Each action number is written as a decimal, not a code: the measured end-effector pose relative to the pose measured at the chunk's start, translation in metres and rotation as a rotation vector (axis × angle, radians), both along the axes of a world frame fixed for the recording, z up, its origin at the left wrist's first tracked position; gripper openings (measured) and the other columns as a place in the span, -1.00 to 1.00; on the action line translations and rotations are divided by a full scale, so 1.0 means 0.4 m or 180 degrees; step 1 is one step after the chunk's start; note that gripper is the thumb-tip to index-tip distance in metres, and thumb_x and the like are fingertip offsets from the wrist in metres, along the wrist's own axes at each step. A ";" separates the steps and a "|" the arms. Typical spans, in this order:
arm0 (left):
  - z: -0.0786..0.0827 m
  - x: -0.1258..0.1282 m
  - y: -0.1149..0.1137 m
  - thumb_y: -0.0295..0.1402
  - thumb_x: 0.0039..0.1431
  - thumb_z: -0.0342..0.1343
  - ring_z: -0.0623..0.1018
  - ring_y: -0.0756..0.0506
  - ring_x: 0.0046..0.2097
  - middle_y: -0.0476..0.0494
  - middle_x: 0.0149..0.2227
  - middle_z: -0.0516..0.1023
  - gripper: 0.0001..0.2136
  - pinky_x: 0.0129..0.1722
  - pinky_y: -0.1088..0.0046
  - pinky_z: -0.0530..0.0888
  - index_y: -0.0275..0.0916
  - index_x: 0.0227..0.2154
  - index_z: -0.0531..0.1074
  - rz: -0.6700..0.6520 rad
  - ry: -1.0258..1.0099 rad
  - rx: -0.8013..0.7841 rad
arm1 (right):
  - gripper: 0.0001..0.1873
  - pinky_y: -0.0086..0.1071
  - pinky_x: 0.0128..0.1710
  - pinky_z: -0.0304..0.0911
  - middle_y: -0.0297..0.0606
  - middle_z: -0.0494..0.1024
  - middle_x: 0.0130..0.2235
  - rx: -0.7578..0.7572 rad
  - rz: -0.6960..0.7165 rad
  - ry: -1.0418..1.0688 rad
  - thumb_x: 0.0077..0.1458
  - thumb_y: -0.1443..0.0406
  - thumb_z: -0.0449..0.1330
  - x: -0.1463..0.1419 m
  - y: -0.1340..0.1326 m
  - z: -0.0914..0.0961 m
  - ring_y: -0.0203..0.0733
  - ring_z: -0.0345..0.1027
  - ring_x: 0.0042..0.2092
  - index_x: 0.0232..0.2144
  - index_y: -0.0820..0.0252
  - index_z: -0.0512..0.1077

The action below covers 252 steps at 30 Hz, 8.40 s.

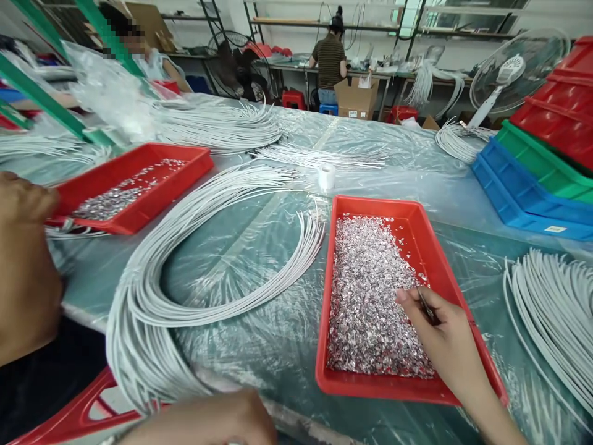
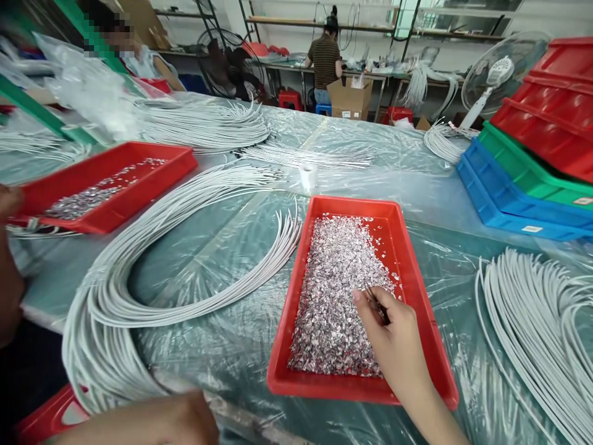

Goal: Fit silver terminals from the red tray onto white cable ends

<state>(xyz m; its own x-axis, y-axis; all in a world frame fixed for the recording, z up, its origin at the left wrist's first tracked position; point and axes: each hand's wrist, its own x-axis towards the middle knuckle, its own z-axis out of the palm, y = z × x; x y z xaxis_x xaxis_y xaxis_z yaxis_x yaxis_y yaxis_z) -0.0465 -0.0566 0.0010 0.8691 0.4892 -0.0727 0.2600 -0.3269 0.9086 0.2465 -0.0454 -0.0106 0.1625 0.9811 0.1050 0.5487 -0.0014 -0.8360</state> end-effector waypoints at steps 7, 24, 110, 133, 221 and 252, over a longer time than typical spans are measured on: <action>-0.008 0.026 0.190 -0.34 0.29 -0.05 0.55 -0.06 -0.33 -0.12 -0.32 0.57 -0.78 -0.34 0.45 0.48 -0.27 -0.31 0.48 0.1430 0.0947 0.1280 | -0.67 -0.45 -0.55 -0.05 -0.46 0.05 -0.56 -0.0030 0.0092 -0.0017 0.18 0.13 0.06 -0.005 0.001 -0.003 -0.32 -0.07 -0.52 -0.54 0.16 0.23; -0.100 0.152 0.255 -0.34 0.27 0.07 0.52 -0.11 -0.16 -0.17 -0.12 0.47 -0.79 -0.20 0.25 0.51 -0.33 -0.09 0.37 0.1700 0.3029 0.2146 | -0.59 -0.43 -0.55 -0.14 -0.50 -0.04 -0.58 -0.0136 0.0417 0.0158 0.22 0.14 0.02 -0.018 -0.005 -0.010 -0.34 -0.11 -0.54 -0.60 0.11 0.01; -0.118 0.071 0.034 -0.49 0.33 -0.15 0.30 0.01 -0.56 0.04 -0.54 0.37 -0.87 -0.53 0.50 0.21 -0.24 -0.16 0.27 0.1682 -0.0593 0.1531 | -0.67 -0.43 -0.31 0.20 -0.41 0.31 -0.35 -0.1616 0.1615 0.1266 0.27 0.18 0.00 -0.193 -0.026 0.025 -0.33 0.22 -0.35 0.08 -0.18 0.25; -0.147 0.073 0.044 -0.64 0.21 -0.12 0.21 0.01 -0.55 0.00 -0.54 0.31 -0.83 -0.55 0.50 0.13 -0.28 -0.27 0.29 0.1482 -0.0905 0.1727 | -0.64 -0.34 0.02 0.20 -0.44 0.46 0.01 -0.1749 0.1681 0.1225 0.23 0.20 0.10 -0.182 -0.015 0.031 -0.29 0.33 -0.03 0.06 -0.31 0.31; -0.127 0.057 0.046 -0.47 0.32 -0.09 0.45 -0.01 -0.45 -0.06 -0.43 0.49 -0.84 -0.48 0.49 0.27 -0.24 -0.20 0.40 0.0865 -0.0900 0.0891 | -0.73 -0.46 -0.36 0.14 -0.48 0.51 -0.36 -0.1043 0.2648 -0.0667 0.11 0.50 0.05 -0.134 -0.018 0.056 -0.33 0.36 -0.36 -0.23 0.02 0.29; -0.133 0.055 0.037 -0.46 0.33 -0.07 0.44 0.00 -0.45 -0.08 -0.44 0.48 -0.90 -0.46 0.50 0.34 -0.26 -0.21 0.34 0.1039 -0.1063 0.1205 | -0.80 -0.58 -0.53 0.08 -0.48 0.32 -0.51 -0.2057 0.1582 0.1110 0.21 0.25 0.10 -0.186 -0.026 0.042 -0.42 0.14 -0.48 -0.46 0.15 0.32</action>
<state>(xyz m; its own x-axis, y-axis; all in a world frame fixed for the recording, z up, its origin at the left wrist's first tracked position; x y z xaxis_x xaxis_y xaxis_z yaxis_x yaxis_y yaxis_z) -0.0246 -0.0419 -0.0522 0.6154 0.6733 0.4098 0.1219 -0.5950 0.7945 0.1720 -0.0557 0.0061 -0.3789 0.7972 -0.4699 0.3256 -0.3605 -0.8741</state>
